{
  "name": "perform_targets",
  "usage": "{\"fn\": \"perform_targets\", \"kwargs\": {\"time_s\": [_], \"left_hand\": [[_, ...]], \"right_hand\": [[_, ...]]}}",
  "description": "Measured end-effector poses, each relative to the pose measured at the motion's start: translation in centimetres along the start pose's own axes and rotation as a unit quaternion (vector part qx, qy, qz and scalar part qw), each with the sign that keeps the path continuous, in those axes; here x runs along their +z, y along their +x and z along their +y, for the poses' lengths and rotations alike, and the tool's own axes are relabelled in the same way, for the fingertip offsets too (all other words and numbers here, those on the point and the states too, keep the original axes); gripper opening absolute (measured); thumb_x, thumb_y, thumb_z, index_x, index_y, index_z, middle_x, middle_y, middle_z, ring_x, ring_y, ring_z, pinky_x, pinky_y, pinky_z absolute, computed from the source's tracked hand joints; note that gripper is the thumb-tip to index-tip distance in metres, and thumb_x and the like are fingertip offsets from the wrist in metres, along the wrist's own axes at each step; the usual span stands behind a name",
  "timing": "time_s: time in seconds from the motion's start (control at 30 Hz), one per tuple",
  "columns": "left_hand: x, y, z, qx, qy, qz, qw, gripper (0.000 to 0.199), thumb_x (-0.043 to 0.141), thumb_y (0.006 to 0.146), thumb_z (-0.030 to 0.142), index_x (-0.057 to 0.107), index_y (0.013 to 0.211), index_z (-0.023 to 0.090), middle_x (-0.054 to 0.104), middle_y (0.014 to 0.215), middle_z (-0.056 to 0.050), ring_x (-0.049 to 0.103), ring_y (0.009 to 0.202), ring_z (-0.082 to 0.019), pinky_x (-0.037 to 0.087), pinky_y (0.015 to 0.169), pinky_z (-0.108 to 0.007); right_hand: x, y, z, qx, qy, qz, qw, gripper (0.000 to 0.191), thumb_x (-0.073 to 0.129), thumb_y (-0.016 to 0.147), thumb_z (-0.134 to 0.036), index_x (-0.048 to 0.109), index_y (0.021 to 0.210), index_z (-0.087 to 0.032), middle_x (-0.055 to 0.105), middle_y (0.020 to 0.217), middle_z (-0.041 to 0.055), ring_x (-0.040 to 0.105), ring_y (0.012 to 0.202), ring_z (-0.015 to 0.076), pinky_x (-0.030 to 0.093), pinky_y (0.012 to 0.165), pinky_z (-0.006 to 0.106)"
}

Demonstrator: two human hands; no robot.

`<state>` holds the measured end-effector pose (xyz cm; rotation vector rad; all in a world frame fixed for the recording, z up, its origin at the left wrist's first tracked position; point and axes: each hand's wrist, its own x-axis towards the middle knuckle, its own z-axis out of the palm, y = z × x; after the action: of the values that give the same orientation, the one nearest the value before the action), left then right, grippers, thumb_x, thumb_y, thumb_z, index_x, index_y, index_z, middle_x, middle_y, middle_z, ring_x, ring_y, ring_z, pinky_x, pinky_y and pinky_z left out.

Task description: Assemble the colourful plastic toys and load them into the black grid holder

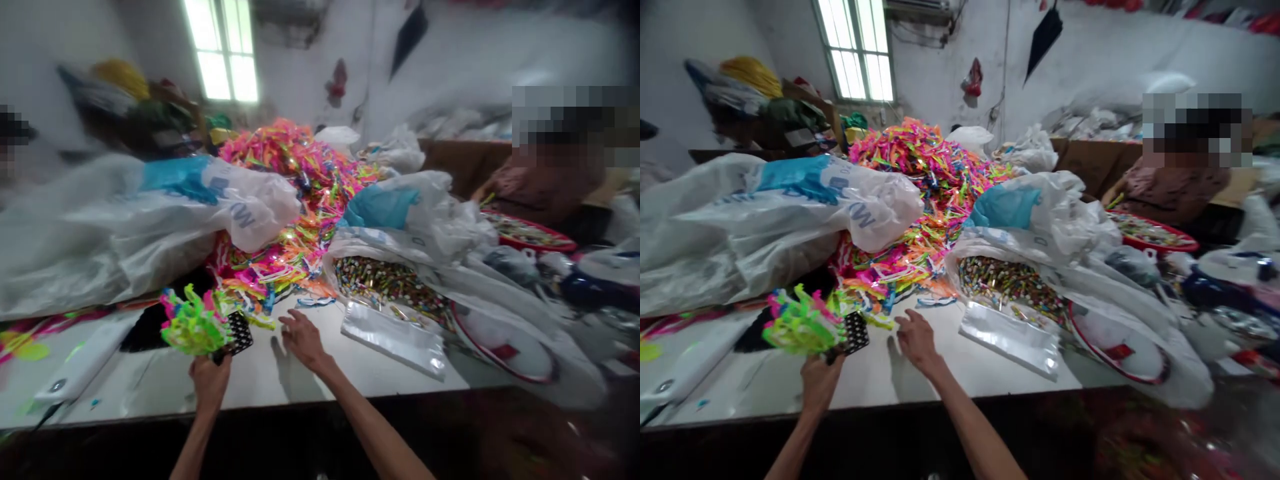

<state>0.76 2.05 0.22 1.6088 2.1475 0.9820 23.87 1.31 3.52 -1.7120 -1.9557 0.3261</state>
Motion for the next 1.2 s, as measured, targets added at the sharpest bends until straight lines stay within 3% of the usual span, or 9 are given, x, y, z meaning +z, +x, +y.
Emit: {"fn": "perform_targets", "kwargs": {"time_s": [0.13,0.3,0.4,0.5,0.63,0.77,0.87,1.0,1.2], "left_hand": [[-1.2,0.2,-1.3,-0.034,0.007,-0.011,0.999,0.051,0.049,0.069,0.040,0.053,0.108,0.008,0.058,0.107,-0.021,0.053,0.108,-0.038,0.042,0.093,-0.047],[-0.4,-6.2,-0.1,0.027,-0.046,0.104,0.993,0.066,0.047,0.077,0.043,0.036,0.132,0.008,0.040,0.133,-0.022,0.037,0.126,-0.037,0.033,0.102,-0.051],[1.3,-9.6,1.8,0.190,-0.036,0.092,0.977,0.060,0.047,0.083,0.031,0.029,0.138,0.014,0.035,0.139,-0.019,0.034,0.129,-0.032,0.028,0.105,-0.050],[3.2,-8.6,4.8,0.372,0.004,-0.043,0.927,0.043,0.041,0.084,0.012,0.045,0.126,0.022,0.053,0.127,-0.010,0.047,0.120,-0.024,0.027,0.104,-0.047],[4.6,-2.7,9.0,0.320,0.048,-0.103,0.941,0.036,0.043,0.083,0.011,0.053,0.117,0.015,0.058,0.119,-0.011,0.050,0.113,-0.023,0.037,0.097,-0.040],[4.5,0.8,10.0,0.275,0.146,-0.120,0.943,0.034,0.044,0.080,0.008,0.060,0.109,0.017,0.060,0.110,-0.010,0.051,0.108,-0.027,0.040,0.090,-0.043],[4.6,1.4,8.0,0.301,0.194,-0.126,0.925,0.041,0.041,0.080,0.001,0.060,0.111,0.020,0.056,0.122,-0.010,0.046,0.115,-0.029,0.034,0.096,-0.048],[5.4,1.3,5.9,0.363,0.183,-0.159,0.899,0.030,0.045,0.083,0.007,0.060,0.106,0.019,0.057,0.118,-0.011,0.044,0.117,-0.028,0.029,0.099,-0.047],[5.1,-0.4,8.4,0.386,0.105,-0.230,0.887,0.016,0.061,0.077,0.020,0.063,0.093,0.019,0.060,0.094,-0.006,0.052,0.096,-0.025,0.035,0.089,-0.042]], "right_hand": [[-8.1,-1.5,7.3,0.155,-0.077,0.053,0.983,0.033,0.049,0.085,-0.021,0.060,0.116,-0.023,0.056,0.126,0.0045,0.049,0.117,0.0178,0.038,0.097,0.030],[-13.7,0.3,14.4,0.323,-0.154,0.057,0.932,0.023,0.050,0.080,-0.017,0.069,0.093,-0.014,0.065,0.102,0.0161,0.058,0.102,0.0286,0.043,0.083,0.036],[-13.0,1.7,15.5,0.351,-0.150,0.038,0.924,0.019,0.054,0.075,-0.012,0.070,0.085,-0.013,0.067,0.094,0.0177,0.061,0.097,0.0313,0.043,0.078,0.036],[-11.9,2.8,14.7,0.349,-0.135,0.045,0.926,0.022,0.053,0.075,-0.012,0.069,0.089,-0.012,0.066,0.098,0.0185,0.059,0.099,0.0308,0.043,0.077,0.034],[-10.3,2.4,11.5,0.320,-0.072,0.064,0.943,0.024,0.051,0.079,-0.025,0.067,0.092,-0.013,0.068,0.088,0.0120,0.063,0.084,0.0246,0.045,0.065,0.028],[-6.7,-1.3,7.6,0.298,0.229,0.015,0.927,0.022,0.057,0.071,-0.031,0.059,0.085,-0.015,0.058,0.057,-0.0011,0.052,0.044,0.0132,0.037,0.041,0.023],[-3.9,-3.7,5.4,0.304,0.405,-0.011,0.862,0.019,0.061,0.064,-0.030,0.052,0.076,-0.018,0.049,0.047,-0.0067,0.046,0.038,0.0106,0.034,0.038,0.020],[-1.9,-3.8,3.3,0.326,0.468,-0.031,0.821,0.021,0.060,0.066,-0.032,0.043,0.067,-0.021,0.047,0.042,-0.0079,0.051,0.039,0.0126,0.037,0.039,0.021],[-1.9,-1.9,1.7,0.309,0.564,0.050,0.764,0.033,0.073,0.059,-0.034,0.049,0.075,-0.018,0.059,0.054,-0.0040,0.058,0.049,0.0125,0.045,0.049,0.022]]}}
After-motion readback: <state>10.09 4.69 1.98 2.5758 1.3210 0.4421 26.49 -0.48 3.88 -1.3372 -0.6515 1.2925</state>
